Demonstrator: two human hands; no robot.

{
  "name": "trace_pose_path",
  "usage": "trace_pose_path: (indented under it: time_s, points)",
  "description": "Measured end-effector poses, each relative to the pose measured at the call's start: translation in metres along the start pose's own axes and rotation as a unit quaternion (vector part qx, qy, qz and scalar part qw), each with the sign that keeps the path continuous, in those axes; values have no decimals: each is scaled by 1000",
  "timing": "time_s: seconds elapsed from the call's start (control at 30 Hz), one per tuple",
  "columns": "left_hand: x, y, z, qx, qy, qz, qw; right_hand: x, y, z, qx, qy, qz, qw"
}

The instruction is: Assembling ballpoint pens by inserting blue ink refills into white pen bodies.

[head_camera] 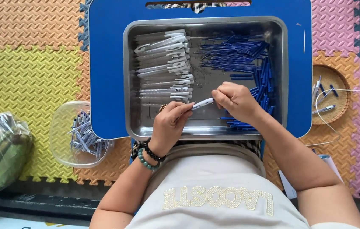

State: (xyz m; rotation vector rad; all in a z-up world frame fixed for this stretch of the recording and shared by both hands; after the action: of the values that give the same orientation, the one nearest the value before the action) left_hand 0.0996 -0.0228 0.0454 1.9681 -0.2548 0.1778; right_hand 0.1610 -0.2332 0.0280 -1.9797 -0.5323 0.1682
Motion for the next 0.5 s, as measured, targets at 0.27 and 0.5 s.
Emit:
trace_pose_path:
  time_s: [0.27, 0.5]
  points:
    - [4, -3, -2, -21, -4, -22, 1000, 2, -19, -9, -65, 22, -54, 996]
    - [4, -2, -3, -7, -4, -20, 1000, -1, -43, -9, -170, 34, -168, 970]
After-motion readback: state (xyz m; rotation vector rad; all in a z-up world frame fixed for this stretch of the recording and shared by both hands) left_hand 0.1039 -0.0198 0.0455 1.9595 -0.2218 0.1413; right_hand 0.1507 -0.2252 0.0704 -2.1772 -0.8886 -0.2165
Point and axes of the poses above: each hand's wrist, its own x-axis towards the middle knuckle, its own z-axis out of the palm, y = z × x, the point moved 10 cm from there along x, towards the middle knuckle, and after that the axes turned 7 degrees about -z, right-handed, at the moved point
